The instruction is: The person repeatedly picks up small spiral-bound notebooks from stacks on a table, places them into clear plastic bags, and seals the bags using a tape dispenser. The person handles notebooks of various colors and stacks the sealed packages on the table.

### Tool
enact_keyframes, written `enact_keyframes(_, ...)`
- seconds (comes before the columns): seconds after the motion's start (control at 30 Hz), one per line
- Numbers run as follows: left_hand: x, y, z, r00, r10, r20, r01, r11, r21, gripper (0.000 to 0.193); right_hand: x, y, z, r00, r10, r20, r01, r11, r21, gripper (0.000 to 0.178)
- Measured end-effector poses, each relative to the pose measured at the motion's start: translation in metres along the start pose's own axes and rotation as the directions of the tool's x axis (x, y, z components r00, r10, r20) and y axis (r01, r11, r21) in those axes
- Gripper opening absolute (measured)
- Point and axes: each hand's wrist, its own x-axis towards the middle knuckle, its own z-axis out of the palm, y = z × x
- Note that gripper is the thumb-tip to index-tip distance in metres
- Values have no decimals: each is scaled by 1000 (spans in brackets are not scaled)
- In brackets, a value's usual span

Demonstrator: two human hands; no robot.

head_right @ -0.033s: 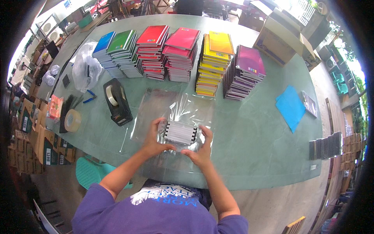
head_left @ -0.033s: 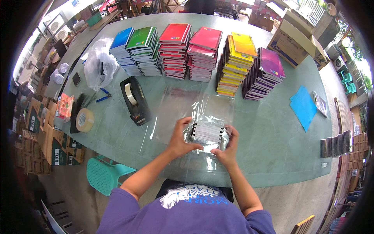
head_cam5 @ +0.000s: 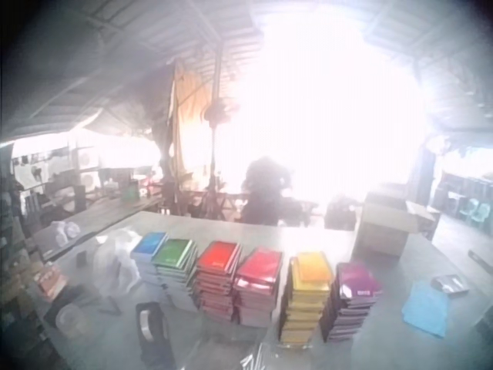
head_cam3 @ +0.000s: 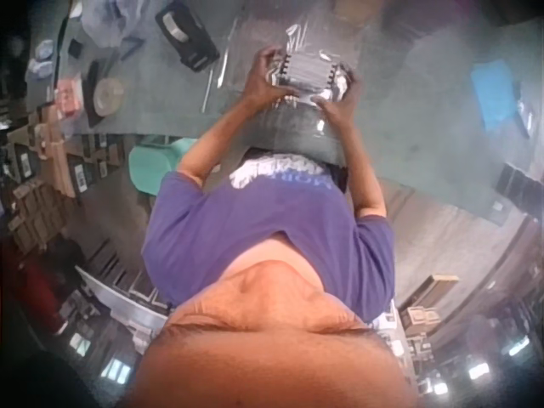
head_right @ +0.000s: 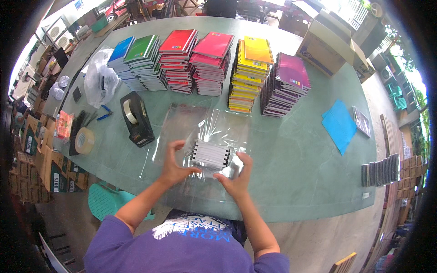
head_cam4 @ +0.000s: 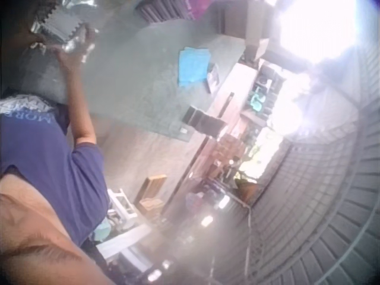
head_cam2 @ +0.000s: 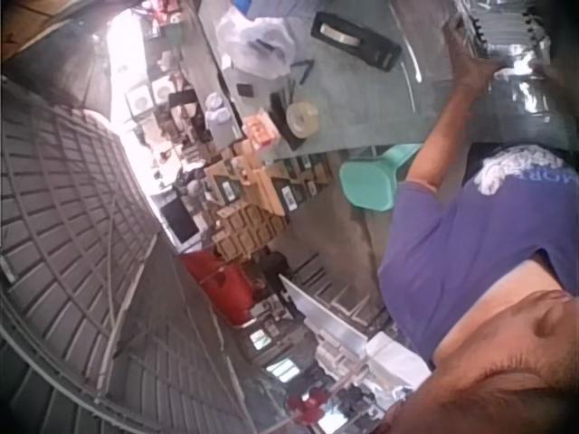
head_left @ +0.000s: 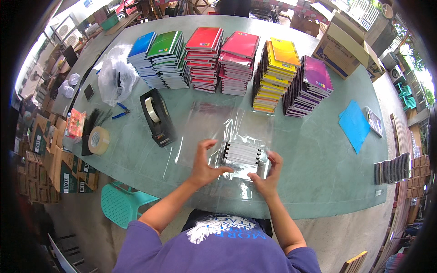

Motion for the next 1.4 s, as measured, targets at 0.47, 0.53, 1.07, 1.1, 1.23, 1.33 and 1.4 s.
enact_keyframes(0.47, 36, 23, -13, 814, 472, 340, -526, 846, 83, 33, 37, -47, -6, 866, -188, 463, 397, 822, -409, 41)
enact_keyframes(0.53, 49, 28, -15, 857, 345, 383, -386, 922, 34, 33, 43, -50, -5, 902, -50, 430, 248, 874, -418, 39)
enact_keyframes(1.07, 81, 55, -23, 614, 376, 694, -706, 656, 268, 29, 86, -82, 5, 732, 96, 675, 385, 759, -525, 19)
enact_keyframes(1.1, 74, 57, -28, 619, 401, 675, -720, 633, 284, 31, 78, -88, 3, 709, 94, 699, 438, 719, -540, 24)
enact_keyframes(1.23, 41, 31, -29, 603, 601, 525, -797, 475, 373, 29, 36, -75, -11, 764, -46, 644, 467, 727, -502, 40)
enact_keyframes(1.33, 20, 19, -24, 664, 632, 399, -747, 545, 380, 27, 19, -60, -7, 831, -125, 543, 431, 762, -483, 33)
enact_keyframes(1.4, 14, 15, -20, 695, 642, 324, -715, 570, 405, 26, 24, -61, 1, 874, -178, 451, 405, 780, -476, 24)
